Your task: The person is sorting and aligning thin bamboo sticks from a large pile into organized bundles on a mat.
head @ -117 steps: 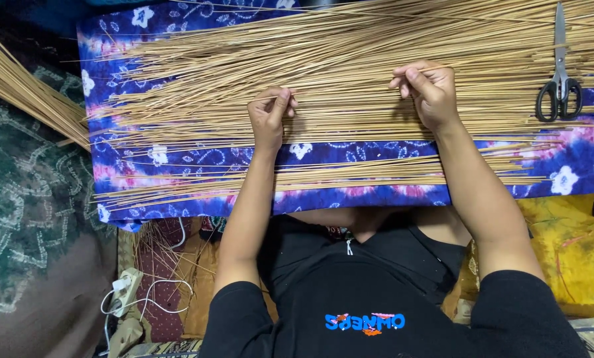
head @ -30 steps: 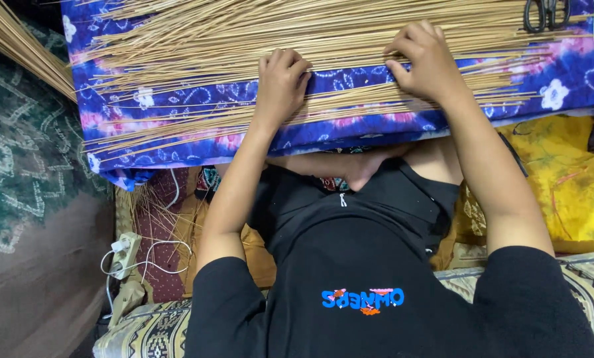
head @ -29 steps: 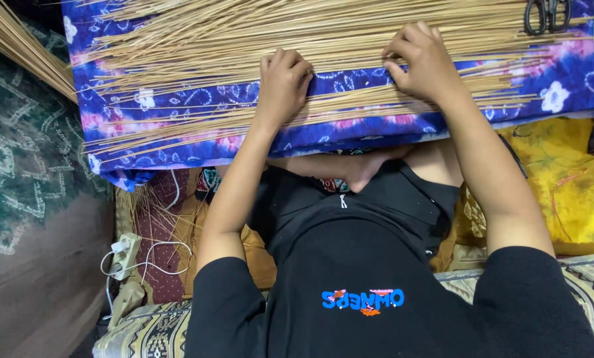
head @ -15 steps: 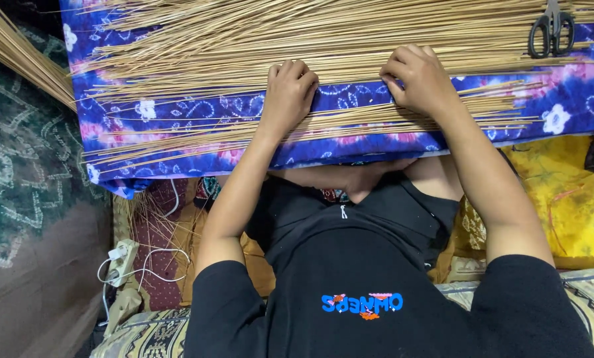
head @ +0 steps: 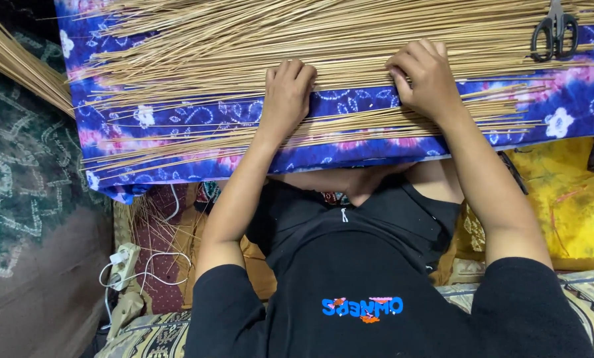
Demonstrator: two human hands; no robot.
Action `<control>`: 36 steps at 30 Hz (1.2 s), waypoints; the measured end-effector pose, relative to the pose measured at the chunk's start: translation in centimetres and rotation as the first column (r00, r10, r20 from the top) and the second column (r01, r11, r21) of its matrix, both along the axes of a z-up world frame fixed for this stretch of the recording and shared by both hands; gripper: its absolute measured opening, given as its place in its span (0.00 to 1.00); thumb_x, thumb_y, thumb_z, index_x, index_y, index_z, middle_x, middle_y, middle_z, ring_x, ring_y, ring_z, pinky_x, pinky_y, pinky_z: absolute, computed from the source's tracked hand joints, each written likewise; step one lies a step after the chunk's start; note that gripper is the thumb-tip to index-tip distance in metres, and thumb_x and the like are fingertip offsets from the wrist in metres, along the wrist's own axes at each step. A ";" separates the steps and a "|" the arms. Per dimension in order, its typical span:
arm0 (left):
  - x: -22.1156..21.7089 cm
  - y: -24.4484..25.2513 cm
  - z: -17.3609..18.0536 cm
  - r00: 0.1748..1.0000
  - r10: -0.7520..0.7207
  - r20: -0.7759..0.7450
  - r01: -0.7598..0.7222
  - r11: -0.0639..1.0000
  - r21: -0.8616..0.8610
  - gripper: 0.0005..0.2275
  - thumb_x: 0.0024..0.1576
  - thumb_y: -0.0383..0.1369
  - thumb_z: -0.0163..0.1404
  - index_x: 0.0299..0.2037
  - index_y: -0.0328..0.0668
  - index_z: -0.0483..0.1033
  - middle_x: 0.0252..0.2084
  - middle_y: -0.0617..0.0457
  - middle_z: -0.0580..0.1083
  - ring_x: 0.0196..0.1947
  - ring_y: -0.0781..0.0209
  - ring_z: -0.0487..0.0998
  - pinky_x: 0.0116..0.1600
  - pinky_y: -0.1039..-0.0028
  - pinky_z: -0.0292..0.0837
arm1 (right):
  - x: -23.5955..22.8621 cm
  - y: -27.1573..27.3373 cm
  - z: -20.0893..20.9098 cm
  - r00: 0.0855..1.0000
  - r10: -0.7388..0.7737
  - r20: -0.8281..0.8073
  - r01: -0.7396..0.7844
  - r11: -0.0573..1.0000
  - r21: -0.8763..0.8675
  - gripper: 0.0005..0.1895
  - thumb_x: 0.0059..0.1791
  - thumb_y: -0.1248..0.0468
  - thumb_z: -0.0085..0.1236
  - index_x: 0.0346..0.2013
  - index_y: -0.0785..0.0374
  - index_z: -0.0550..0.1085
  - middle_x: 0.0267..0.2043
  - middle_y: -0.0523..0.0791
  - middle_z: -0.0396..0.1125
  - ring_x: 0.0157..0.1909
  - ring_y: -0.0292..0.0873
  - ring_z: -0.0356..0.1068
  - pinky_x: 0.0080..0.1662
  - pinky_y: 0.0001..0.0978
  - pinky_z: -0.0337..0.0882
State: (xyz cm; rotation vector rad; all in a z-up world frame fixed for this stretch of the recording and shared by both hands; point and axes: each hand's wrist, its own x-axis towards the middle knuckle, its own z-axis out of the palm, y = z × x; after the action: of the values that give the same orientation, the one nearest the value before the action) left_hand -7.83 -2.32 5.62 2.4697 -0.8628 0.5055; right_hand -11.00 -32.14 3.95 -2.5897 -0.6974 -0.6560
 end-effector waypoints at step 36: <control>6.5 -1.6 1.1 0.804 -0.585 -0.109 -0.145 -0.015 -0.989 0.16 0.70 0.39 0.37 0.45 0.36 0.75 0.35 0.50 0.74 0.34 0.65 0.74 0.41 0.78 0.74 | 7.7 2.3 3.7 0.906 0.376 -0.196 0.182 0.074 0.981 0.15 0.59 0.53 0.52 0.40 0.62 0.75 0.31 0.43 0.70 0.22 0.30 0.61 0.27 0.19 0.62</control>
State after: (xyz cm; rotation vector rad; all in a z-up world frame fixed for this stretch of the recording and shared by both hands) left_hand -1.37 -3.87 6.68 0.8667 -0.3467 0.1253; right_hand -3.28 -29.82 7.68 -1.1712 -0.0878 -0.2746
